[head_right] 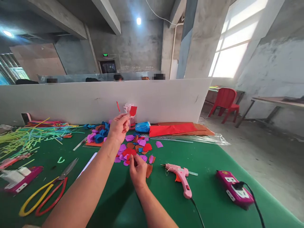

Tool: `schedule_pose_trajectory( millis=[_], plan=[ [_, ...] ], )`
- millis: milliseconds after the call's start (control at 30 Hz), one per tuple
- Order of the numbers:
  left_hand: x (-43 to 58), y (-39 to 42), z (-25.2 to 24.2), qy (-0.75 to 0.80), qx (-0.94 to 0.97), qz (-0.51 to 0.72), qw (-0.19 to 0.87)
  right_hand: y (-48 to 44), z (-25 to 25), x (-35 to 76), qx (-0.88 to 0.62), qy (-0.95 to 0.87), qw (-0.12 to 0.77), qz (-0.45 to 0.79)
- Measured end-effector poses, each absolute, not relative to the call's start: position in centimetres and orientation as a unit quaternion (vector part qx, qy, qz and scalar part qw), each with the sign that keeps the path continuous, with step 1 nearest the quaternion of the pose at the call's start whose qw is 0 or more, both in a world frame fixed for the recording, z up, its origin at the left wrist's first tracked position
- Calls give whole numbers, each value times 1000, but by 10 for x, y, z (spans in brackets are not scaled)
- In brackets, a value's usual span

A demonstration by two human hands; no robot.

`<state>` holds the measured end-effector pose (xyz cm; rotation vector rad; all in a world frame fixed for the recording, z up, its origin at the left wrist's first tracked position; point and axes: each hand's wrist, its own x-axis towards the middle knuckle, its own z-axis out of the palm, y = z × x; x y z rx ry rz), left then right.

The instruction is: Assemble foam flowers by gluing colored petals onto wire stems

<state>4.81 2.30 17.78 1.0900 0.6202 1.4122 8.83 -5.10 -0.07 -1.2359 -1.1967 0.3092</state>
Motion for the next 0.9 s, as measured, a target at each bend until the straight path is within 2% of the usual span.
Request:
schedule_pose_trajectory(
  millis=[133, 300, 367, 433, 567, 733, 900],
  plan=[
    [73, 29, 185, 253, 461, 602, 601, -50, 3, 77, -515, -517, 663, 167],
    [40, 30, 185, 259, 431, 627, 594, -58, 7, 77, -485, -561, 643, 193],
    [24, 29, 184, 268, 411, 638, 594, -61, 12, 84, -463, -539, 651, 266],
    [18, 26, 183, 269, 390, 639, 606, -61, 22, 88, -423, -452, 681, 391],
    [30, 14, 188, 237, 397, 620, 634, -67, 58, 72, -267, -262, 703, 605],
    [34, 1, 207, 219, 422, 633, 611, -101, 98, 14, -190, -229, 626, 721],
    [7, 8, 230, 246, 416, 700, 526, -137, 90, -33, -240, -145, 577, 767]
  ],
)
